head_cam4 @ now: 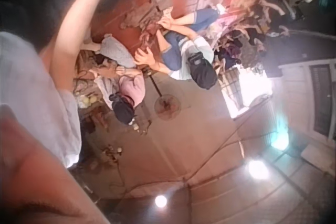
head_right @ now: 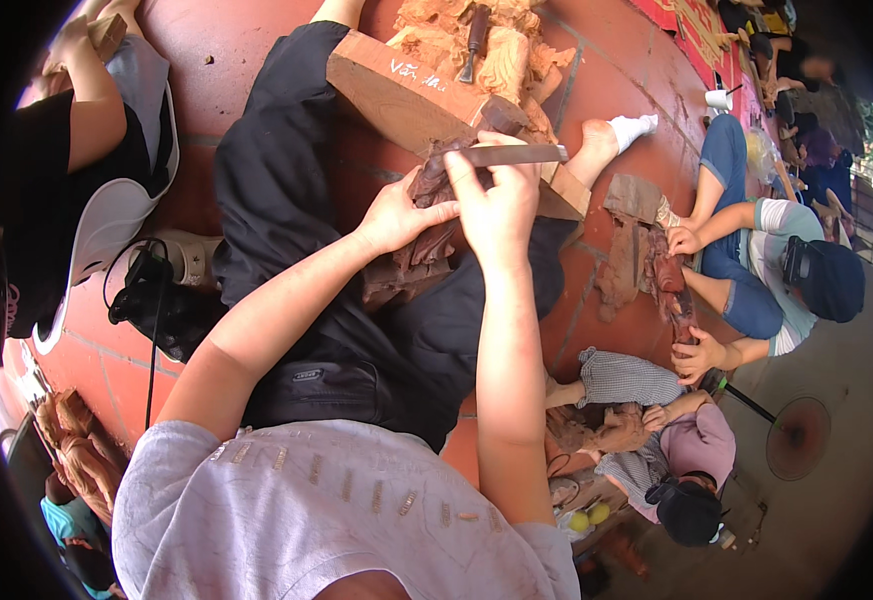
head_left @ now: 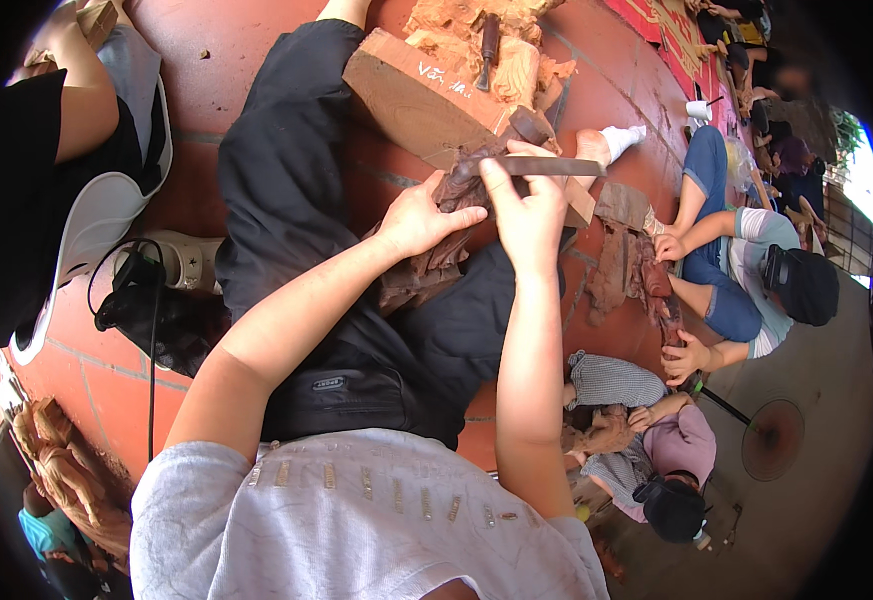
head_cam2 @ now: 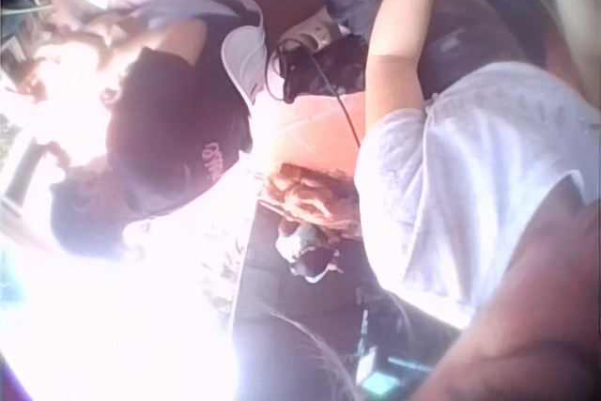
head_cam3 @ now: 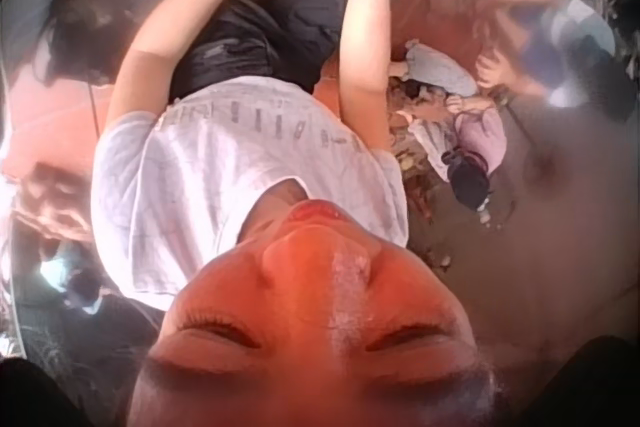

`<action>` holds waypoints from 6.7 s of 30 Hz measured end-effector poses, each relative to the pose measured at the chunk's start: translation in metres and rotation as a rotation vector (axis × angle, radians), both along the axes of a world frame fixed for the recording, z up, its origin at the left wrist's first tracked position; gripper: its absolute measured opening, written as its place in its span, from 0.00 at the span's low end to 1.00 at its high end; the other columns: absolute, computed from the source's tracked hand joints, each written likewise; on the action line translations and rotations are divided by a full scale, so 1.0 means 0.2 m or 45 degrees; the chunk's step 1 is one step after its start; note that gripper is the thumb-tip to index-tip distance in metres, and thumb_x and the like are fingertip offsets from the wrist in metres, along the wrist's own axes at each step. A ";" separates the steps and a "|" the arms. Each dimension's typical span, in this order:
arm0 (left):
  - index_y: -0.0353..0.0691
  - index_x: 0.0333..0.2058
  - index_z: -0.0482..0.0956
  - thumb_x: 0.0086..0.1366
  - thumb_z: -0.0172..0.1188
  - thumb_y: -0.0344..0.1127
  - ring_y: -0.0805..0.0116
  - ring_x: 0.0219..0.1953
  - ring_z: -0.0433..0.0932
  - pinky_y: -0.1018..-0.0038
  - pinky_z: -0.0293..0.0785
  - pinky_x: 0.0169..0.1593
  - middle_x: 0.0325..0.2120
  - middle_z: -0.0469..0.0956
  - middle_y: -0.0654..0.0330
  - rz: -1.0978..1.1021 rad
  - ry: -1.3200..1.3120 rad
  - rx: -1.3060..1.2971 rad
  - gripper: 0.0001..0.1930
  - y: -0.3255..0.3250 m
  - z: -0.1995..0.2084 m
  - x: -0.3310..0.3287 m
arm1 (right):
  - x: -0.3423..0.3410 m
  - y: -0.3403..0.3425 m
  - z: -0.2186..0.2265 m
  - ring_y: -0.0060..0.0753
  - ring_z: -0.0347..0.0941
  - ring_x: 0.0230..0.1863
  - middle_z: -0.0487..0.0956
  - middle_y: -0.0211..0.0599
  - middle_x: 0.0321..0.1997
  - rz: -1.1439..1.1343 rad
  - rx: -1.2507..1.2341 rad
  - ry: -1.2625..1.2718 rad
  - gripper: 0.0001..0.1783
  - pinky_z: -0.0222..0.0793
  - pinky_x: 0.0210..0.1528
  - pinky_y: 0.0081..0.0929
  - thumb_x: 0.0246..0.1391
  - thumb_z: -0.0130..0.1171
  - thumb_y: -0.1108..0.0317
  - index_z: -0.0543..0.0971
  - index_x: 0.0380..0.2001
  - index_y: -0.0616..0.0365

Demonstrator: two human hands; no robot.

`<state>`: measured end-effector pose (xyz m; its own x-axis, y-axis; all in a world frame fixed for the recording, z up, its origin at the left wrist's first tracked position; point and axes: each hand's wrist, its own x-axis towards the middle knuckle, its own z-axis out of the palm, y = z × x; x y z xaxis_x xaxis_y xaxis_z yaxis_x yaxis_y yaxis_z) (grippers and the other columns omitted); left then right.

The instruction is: The person sits on the floor and carves a dark piece of wood using a small knife. They hold the wood with one hand and carefully shape it with the other, occasionally rotating the piece to access different sides.

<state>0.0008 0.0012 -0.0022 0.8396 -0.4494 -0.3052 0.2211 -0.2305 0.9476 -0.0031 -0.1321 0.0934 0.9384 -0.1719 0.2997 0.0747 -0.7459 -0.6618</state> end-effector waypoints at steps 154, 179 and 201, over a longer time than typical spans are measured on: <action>0.38 0.48 0.67 0.75 0.40 0.44 0.77 0.10 0.63 0.79 0.58 0.12 0.19 0.70 0.63 -0.114 0.645 -0.216 0.16 0.14 0.31 -0.37 | -0.50 0.16 -0.15 0.38 0.72 0.42 0.77 0.33 0.37 0.158 -0.320 -0.116 0.16 0.60 0.55 0.42 0.40 0.60 0.76 0.80 0.37 0.55; 0.31 0.49 0.61 0.75 0.40 0.42 0.71 0.10 0.72 0.80 0.66 0.10 0.15 0.73 0.59 -0.231 0.742 -0.113 0.17 0.11 0.22 -0.49 | -0.66 0.14 -0.35 0.38 0.73 0.41 0.80 0.29 0.37 0.128 -0.126 -0.147 0.15 0.65 0.53 0.39 0.37 0.62 0.76 0.82 0.33 0.52; 0.30 0.57 0.58 0.72 0.44 0.41 0.75 0.10 0.70 0.80 0.66 0.11 0.26 0.76 0.59 -0.285 0.634 0.056 0.23 0.13 0.29 -0.43 | -0.63 0.14 -0.34 0.40 0.73 0.41 0.80 0.32 0.37 0.122 -0.042 -0.163 0.17 0.68 0.49 0.38 0.35 0.61 0.80 0.82 0.33 0.54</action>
<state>-0.0848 0.0279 0.0562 0.4740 -0.5780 -0.6643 0.5818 -0.3607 0.7290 -0.1290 -0.1031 0.0250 0.9037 -0.0718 0.4222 0.2288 -0.7523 -0.6178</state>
